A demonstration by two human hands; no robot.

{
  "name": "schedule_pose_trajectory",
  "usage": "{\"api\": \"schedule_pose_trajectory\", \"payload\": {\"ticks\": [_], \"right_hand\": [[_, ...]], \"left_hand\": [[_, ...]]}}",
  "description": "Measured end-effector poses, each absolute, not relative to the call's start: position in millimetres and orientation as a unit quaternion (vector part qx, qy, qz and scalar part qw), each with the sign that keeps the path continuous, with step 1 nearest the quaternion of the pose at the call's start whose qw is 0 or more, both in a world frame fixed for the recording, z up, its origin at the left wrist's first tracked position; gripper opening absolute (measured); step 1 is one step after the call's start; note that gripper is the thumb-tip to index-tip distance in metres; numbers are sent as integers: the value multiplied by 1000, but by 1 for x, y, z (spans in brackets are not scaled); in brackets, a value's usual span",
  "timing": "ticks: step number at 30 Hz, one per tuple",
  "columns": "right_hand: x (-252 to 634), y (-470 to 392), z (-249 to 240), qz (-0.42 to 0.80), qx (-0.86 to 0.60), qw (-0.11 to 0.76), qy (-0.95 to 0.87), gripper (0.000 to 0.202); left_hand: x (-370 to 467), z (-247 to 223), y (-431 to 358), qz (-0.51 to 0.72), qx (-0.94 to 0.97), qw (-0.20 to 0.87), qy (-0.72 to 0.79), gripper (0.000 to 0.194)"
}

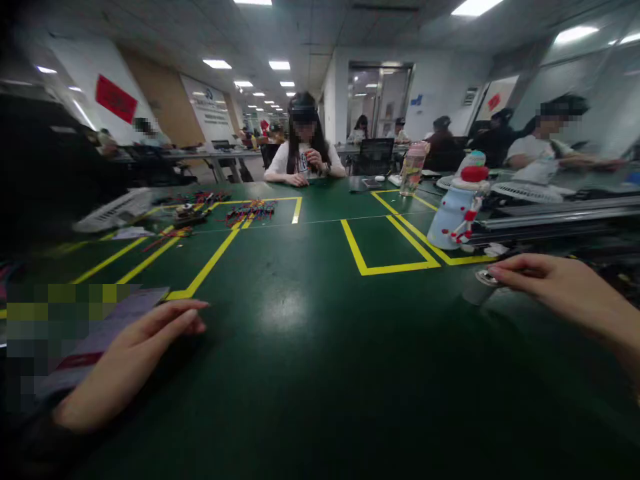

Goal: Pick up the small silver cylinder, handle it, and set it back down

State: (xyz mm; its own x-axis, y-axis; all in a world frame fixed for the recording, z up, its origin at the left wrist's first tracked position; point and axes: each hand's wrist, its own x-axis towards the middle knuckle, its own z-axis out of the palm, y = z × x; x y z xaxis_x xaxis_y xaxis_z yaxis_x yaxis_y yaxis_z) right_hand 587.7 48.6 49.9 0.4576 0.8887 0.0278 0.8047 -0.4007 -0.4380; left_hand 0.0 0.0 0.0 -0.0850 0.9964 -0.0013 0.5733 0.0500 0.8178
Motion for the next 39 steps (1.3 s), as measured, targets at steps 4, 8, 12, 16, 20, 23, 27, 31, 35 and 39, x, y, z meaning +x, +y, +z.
{"api": "schedule_pose_trajectory", "payload": {"ticks": [4, 8, 12, 16, 20, 23, 27, 31, 35, 39], "right_hand": [[588, 44, 48, 134, -798, 211, -548, 37], [597, 40, 51, 172, -787, 168, -568, 41], [596, 34, 48, 188, -760, 139, -606, 60], [580, 35, 41, 213, -744, 141, -617, 71], [575, 41, 37, 144, -756, 134, -625, 68], [586, 44, 34, 108, -764, 136, -622, 64], [604, 47, 29, 122, -773, 181, -596, 59], [610, 51, 25, 111, -780, 246, -564, 64], [609, 52, 27, 45, -809, 198, -552, 59], [602, 52, 25, 34, -816, 199, -541, 61]], "left_hand": [[-3, -2, 1, 341, 607, 307, 649, 35], [-4, -2, 1, 342, 606, 307, 649, 35], [-4, -3, 2, 345, 609, 301, 648, 35], [-6, -5, 2, 339, 611, 301, 650, 35], [-5, -3, 1, 346, 605, 308, 647, 36], [-3, -1, 0, 344, 604, 311, 648, 36], [-4, -2, 0, 341, 608, 309, 647, 36], [-6, -3, 0, 339, 608, 310, 648, 37], [-6, -3, 0, 336, 610, 306, 650, 36], [-5, -1, -1, 333, 607, 309, 652, 36]]}}
